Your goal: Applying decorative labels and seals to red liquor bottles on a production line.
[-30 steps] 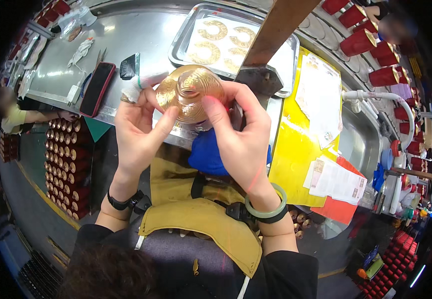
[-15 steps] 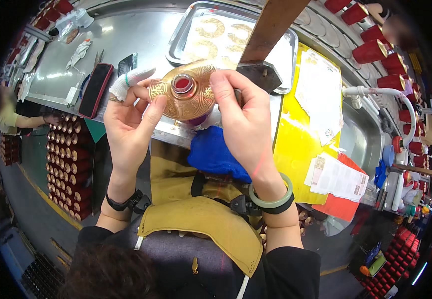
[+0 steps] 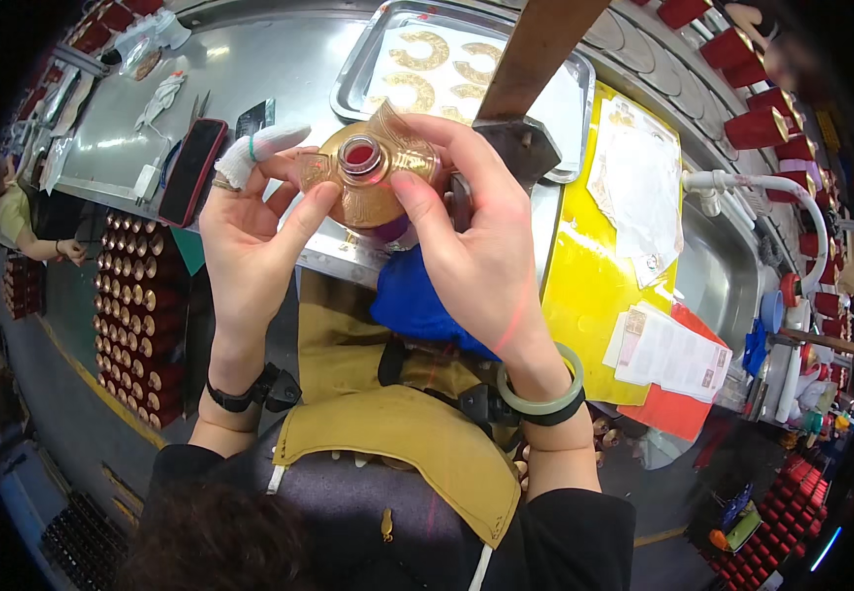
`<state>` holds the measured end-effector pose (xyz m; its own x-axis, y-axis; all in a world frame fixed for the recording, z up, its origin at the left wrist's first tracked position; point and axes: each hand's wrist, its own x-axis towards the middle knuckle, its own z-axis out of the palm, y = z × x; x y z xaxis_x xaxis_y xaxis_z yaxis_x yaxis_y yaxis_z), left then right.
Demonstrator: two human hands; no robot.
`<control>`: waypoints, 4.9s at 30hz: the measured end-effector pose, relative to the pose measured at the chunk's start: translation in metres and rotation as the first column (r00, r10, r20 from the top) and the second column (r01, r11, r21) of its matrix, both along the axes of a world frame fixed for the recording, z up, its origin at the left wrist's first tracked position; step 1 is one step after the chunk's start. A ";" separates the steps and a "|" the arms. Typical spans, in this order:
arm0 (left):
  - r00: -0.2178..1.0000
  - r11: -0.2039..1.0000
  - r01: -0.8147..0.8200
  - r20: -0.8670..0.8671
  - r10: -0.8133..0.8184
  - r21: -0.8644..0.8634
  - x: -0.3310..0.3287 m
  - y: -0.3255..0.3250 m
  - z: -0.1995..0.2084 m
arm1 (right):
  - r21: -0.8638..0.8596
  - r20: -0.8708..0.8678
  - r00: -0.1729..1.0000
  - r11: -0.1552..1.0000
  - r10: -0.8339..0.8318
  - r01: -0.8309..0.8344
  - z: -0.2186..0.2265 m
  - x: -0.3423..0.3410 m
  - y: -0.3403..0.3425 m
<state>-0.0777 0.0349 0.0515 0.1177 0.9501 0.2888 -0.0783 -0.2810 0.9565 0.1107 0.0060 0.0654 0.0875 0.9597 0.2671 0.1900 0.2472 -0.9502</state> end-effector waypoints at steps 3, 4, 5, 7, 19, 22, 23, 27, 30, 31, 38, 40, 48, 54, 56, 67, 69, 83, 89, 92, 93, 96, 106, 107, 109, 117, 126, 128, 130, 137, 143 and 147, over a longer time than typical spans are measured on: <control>1.000 1.000 -0.002 0.003 0.003 -0.027 0.001 -0.002 0.002 | 0.081 0.096 0.995 0.997 -0.011 0.003 -0.003 -0.001 0.001; 0.999 0.998 -0.006 0.031 0.008 -0.063 0.001 -0.003 0.002 | 0.115 0.135 0.991 0.993 -0.015 -0.001 -0.004 -0.001 0.001; 1.000 0.999 -0.008 0.029 0.009 -0.052 0.001 -0.003 0.002 | 0.118 0.135 0.991 0.993 -0.013 -0.003 -0.004 -0.002 0.001; 1.000 0.999 -0.015 0.017 0.016 -0.050 0.001 -0.003 0.002 | 0.036 0.007 1.000 0.999 -0.005 0.005 -0.005 -0.003 0.001; 0.999 0.996 -0.008 0.050 0.012 -0.090 0.000 -0.003 0.002 | 0.075 0.014 0.999 0.996 -0.047 0.046 -0.006 -0.005 0.000; 1.000 0.996 0.009 0.022 -0.007 -0.086 0.000 -0.003 0.004 | 0.066 0.027 0.998 0.997 -0.048 0.046 -0.006 -0.005 0.000; 1.000 0.996 0.009 0.022 -0.007 -0.088 0.000 -0.003 0.004 | 0.062 0.032 0.998 0.997 -0.049 0.047 -0.006 -0.005 0.000; 1.000 0.995 -0.009 0.011 0.010 -0.100 0.001 -0.003 0.005 | 0.080 0.035 0.997 0.994 -0.071 0.068 -0.006 -0.005 0.000; 1.000 0.994 -0.016 0.016 0.018 -0.104 0.002 -0.003 0.005 | 0.076 0.040 0.996 0.994 -0.078 0.075 -0.005 -0.005 0.000; 1.000 0.993 -0.020 0.021 0.023 -0.117 0.002 -0.003 0.005 | 0.075 0.043 0.996 0.994 -0.078 0.075 -0.005 -0.005 0.000; 0.999 0.992 -0.037 0.001 0.037 -0.118 0.003 -0.003 0.006 | 0.070 0.065 0.994 0.994 -0.091 0.087 -0.005 -0.005 0.000; 1.000 0.994 -0.028 -0.006 0.028 -0.109 0.003 -0.002 0.006 | 0.079 0.092 0.991 0.993 -0.099 0.092 -0.005 -0.005 0.000; 0.999 0.994 -0.038 -0.003 0.037 -0.099 0.003 -0.001 0.004 | 0.077 0.075 0.993 0.994 -0.088 0.082 -0.002 -0.005 0.001; 0.999 0.994 -0.048 0.005 0.049 -0.096 0.003 -0.001 0.004 | 0.069 0.089 0.992 0.994 -0.089 0.083 -0.003 -0.005 -0.001; 0.999 0.995 -0.049 0.005 0.049 -0.092 0.003 -0.001 0.004 | 0.050 0.107 0.990 0.995 -0.088 0.083 -0.005 -0.005 0.000; 1.000 0.998 -0.020 0.000 0.020 -0.061 0.003 0.004 0.005 | 0.017 0.054 0.998 1.000 0.015 -0.015 -0.009 -0.008 0.008; 0.999 0.998 -0.026 0.033 0.028 -0.060 0.005 0.006 0.004 | 0.011 0.077 0.997 1.000 0.017 -0.018 -0.006 -0.009 0.006; 0.997 0.980 -0.016 0.068 0.030 -0.198 0.001 0.012 0.004 | -0.025 0.066 0.995 0.997 0.069 -0.067 0.000 -0.008 0.007; 0.963 0.969 0.096 0.267 -0.033 -0.228 0.004 0.023 -0.006 | -0.038 0.090 0.993 0.996 0.079 -0.076 0.000 -0.009 0.008; 0.916 0.894 0.213 0.399 -0.042 -0.394 0.006 0.026 -0.010 | -0.060 0.078 0.994 0.995 0.081 -0.077 0.002 -0.009 0.008; 0.915 0.895 0.212 0.401 -0.041 -0.392 0.007 0.025 -0.012 | -0.058 0.087 0.993 0.996 0.076 -0.071 0.002 -0.009 0.007; 0.810 0.926 0.235 0.586 -0.018 -0.296 0.012 0.015 -0.017 | -0.062 0.095 0.993 0.996 0.074 -0.068 0.002 -0.010 0.006; 0.867 0.963 0.263 0.454 -0.205 -0.067 0.011 0.007 -0.036 | -0.078 0.108 0.992 0.996 0.060 -0.052 0.001 -0.009 0.007; 0.867 0.962 0.263 0.455 -0.206 -0.066 0.011 0.007 -0.037 | -0.079 0.109 0.992 0.996 0.060 -0.051 0.001 -0.009 0.007; 0.875 0.965 0.258 0.433 -0.215 -0.041 0.011 0.008 -0.040 | -0.085 0.101 0.994 0.995 0.053 -0.044 0.000 -0.009 0.007; 0.996 0.951 -0.018 -0.075 0.043 0.308 0.017 0.006 -0.060 | -0.099 0.009 0.998 0.993 0.061 -0.060 -0.001 -0.011 0.006; 0.926 0.838 -0.119 -0.244 0.287 0.533 0.033 -0.002 -0.062 | -0.046 0.062 0.998 0.999 -0.019 0.021 -0.005 -0.017 0.004; 0.930 0.853 -0.125 -0.240 0.279 0.507 0.041 0.003 -0.065 | -0.008 0.078 0.995 0.998 -0.058 0.059 -0.004 -0.018 0.002; 0.946 0.863 -0.188 -0.151 0.288 0.469 0.048 0.008 -0.069 | 0.013 0.065 0.995 0.997 -0.076 0.076 -0.003 -0.018 -0.002; 0.834 0.800 -0.181 -0.341 0.433 0.572 0.049 0.001 -0.075 | 0.026 0.077 0.982 0.985 -0.173 0.171 0.000 -0.016 -0.004; 0.854 0.810 -0.203 -0.304 0.421 0.550 0.059 0.001 -0.078 | 0.073 0.081 0.960 0.962 -0.268 0.262 -0.001 -0.018 0.003; 0.895 0.787 -0.206 -0.213 0.392 0.582 0.059 0.003 -0.081 | 0.102 0.183 0.947 0.963 -0.265 0.249 0.003 -0.016 0.003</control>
